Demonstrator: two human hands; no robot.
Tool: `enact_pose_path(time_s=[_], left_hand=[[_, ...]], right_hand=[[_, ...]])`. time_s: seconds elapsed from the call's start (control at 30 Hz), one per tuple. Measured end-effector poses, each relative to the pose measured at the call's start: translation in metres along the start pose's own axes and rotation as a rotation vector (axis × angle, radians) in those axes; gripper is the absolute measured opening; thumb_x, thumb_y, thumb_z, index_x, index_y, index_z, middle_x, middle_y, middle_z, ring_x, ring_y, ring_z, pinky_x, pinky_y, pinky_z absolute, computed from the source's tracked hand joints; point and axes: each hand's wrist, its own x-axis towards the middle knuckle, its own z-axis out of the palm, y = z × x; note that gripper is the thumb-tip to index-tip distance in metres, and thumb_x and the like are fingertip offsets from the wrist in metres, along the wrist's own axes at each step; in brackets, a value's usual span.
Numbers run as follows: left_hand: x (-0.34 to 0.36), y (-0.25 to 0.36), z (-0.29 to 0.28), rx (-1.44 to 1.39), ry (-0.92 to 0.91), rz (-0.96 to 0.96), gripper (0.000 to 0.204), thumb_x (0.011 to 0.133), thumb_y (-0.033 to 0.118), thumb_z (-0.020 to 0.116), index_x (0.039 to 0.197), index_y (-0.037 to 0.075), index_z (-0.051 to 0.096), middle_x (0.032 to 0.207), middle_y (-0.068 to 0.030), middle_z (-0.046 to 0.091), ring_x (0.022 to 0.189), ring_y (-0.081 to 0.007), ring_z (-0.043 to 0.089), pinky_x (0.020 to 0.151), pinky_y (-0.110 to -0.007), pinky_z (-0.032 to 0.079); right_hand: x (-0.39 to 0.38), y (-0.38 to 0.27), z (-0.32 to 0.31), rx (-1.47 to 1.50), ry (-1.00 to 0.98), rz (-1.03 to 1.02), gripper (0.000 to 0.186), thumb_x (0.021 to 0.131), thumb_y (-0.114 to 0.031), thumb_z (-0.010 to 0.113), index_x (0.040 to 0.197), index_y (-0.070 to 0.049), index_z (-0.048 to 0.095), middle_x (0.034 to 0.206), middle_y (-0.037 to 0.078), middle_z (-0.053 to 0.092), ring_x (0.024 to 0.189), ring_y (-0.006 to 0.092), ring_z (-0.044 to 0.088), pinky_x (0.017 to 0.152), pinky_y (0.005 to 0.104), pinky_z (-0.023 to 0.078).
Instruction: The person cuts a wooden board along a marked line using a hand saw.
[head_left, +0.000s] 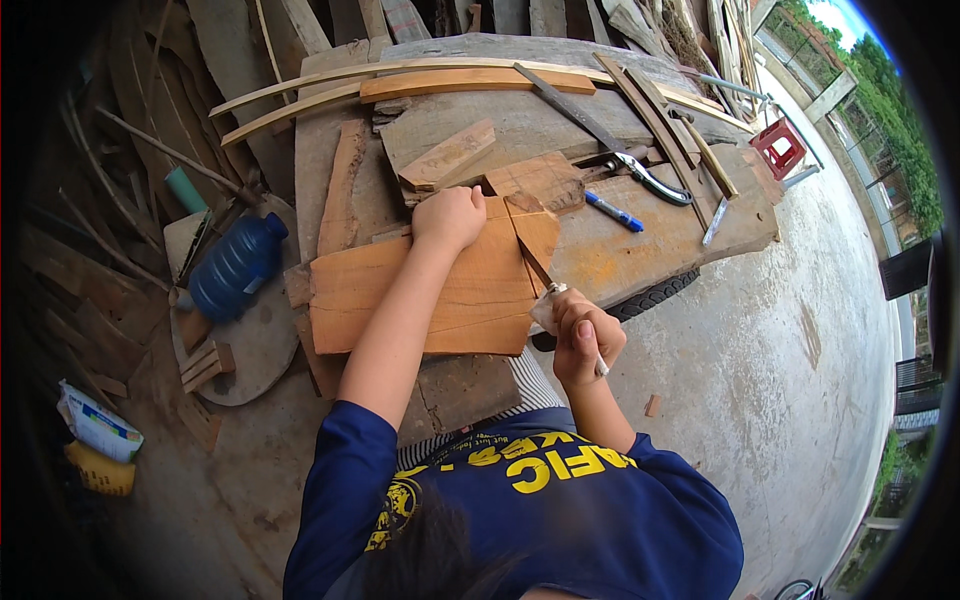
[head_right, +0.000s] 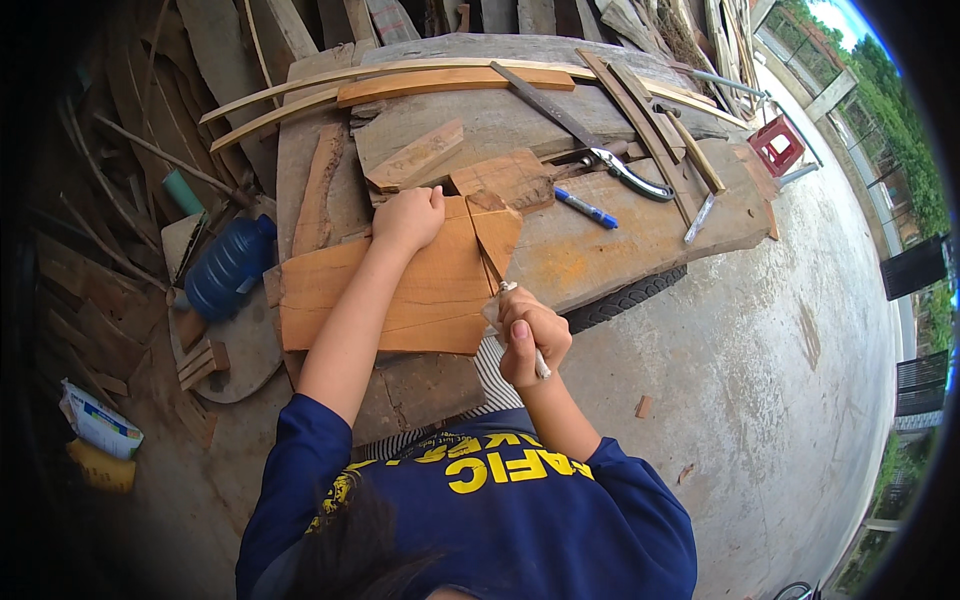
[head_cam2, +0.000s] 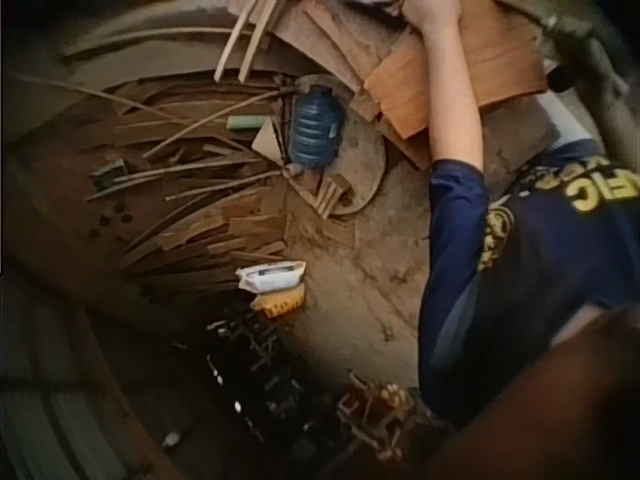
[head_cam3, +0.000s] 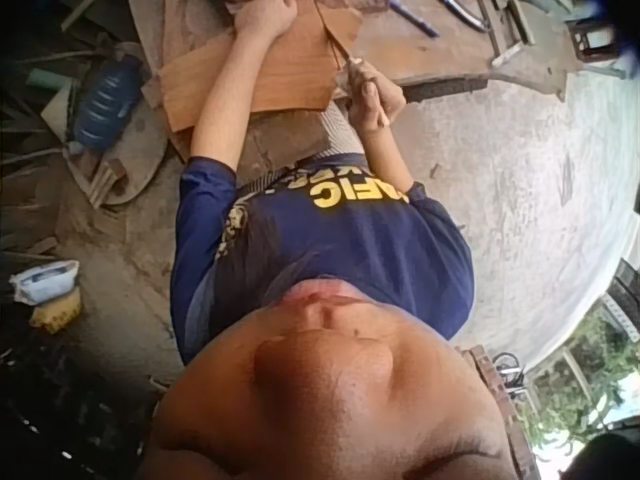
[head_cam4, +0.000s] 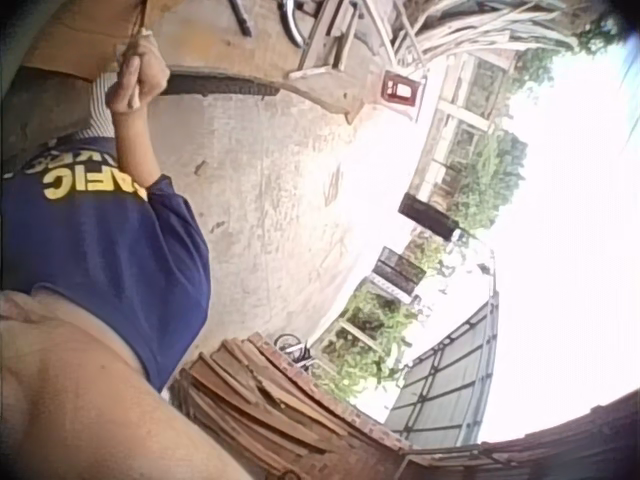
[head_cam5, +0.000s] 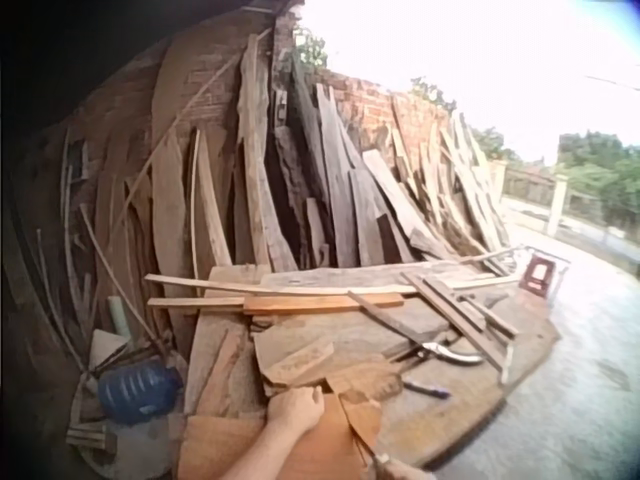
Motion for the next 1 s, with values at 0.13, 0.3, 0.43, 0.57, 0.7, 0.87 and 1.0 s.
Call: enact_pose_path(time_s=[0.13,0.3,0.43,0.57,0.7,0.87,1.0], left_hand=[[0.0,-0.001,0.002,0.003,0.043,-0.02,0.049,0.098,0.034,0.035,0.084,0.003,0.071,0.087,-0.0185,0.07,0.083,-0.0341,0.068,0.073,-0.045,0.054],[0.001,-0.004,0.002,0.015,0.036,0.002,0.049,0.098,0.034,0.034,0.086,0.003,0.071,0.088,-0.0183,0.07,0.084,-0.0333,0.068,0.073,-0.044,0.054],[0.001,0.001,-0.001,0.032,0.021,-0.028,0.05,0.098,0.035,0.034,0.087,0.004,0.071,0.09,-0.0177,0.07,0.086,-0.0321,0.068,0.073,-0.044,0.054],[-0.001,0.0,0.001,0.05,0.017,-0.059,0.05,0.099,0.035,0.033,0.088,0.004,0.071,0.09,-0.0171,0.07,0.086,-0.0316,0.068,0.074,-0.044,0.054],[0.001,-0.001,0.001,0.048,0.038,-0.066,0.05,0.099,0.034,0.032,0.088,0.004,0.071,0.09,-0.0162,0.071,0.085,-0.0313,0.069,0.073,-0.044,0.054],[-0.002,-0.001,-0.001,0.057,0.049,-0.084,0.051,0.099,0.035,0.032,0.089,0.005,0.071,0.092,-0.0157,0.071,0.086,-0.0315,0.068,0.073,-0.043,0.054],[-0.001,0.002,-0.003,0.025,-0.037,-0.125,0.05,0.099,0.036,0.03,0.096,0.003,0.069,0.1,-0.0171,0.069,0.094,-0.0336,0.066,0.081,-0.046,0.052]], right_hand=[[0.005,-0.031,0.006,0.004,-0.078,-0.087,0.034,0.088,-0.011,0.047,0.056,-0.001,0.039,0.05,0.008,0.039,0.045,0.0191,0.036,0.048,0.0331,0.031],[0.006,-0.037,0.002,0.018,-0.059,-0.057,0.034,0.088,-0.011,0.046,0.057,-0.001,0.038,0.051,0.008,0.039,0.045,0.0193,0.037,0.048,0.0331,0.031],[0.0,-0.001,-0.005,-0.08,0.013,-0.033,0.037,0.09,-0.014,0.046,0.057,0.001,0.038,0.051,0.007,0.038,0.047,0.0179,0.036,0.049,0.0325,0.03],[0.016,-0.055,0.004,0.054,-0.053,0.069,0.039,0.09,-0.015,0.047,0.056,0.001,0.038,0.051,0.007,0.038,0.047,0.0181,0.036,0.048,0.0318,0.029],[0.012,-0.046,0.003,0.027,-0.05,-0.021,0.038,0.09,-0.014,0.047,0.056,0.0,0.037,0.05,0.007,0.038,0.046,0.0184,0.037,0.047,0.0316,0.029],[0.004,0.0,-0.005,-0.02,0.039,-0.064,0.036,0.09,-0.013,0.045,0.057,-0.001,0.037,0.05,0.006,0.036,0.047,0.0177,0.035,0.047,0.0322,0.03],[0.008,-0.046,-0.001,0.073,-0.036,-0.019,0.036,0.09,-0.012,0.046,0.056,-0.001,0.037,0.05,0.007,0.038,0.047,0.0186,0.036,0.049,0.0323,0.03]])
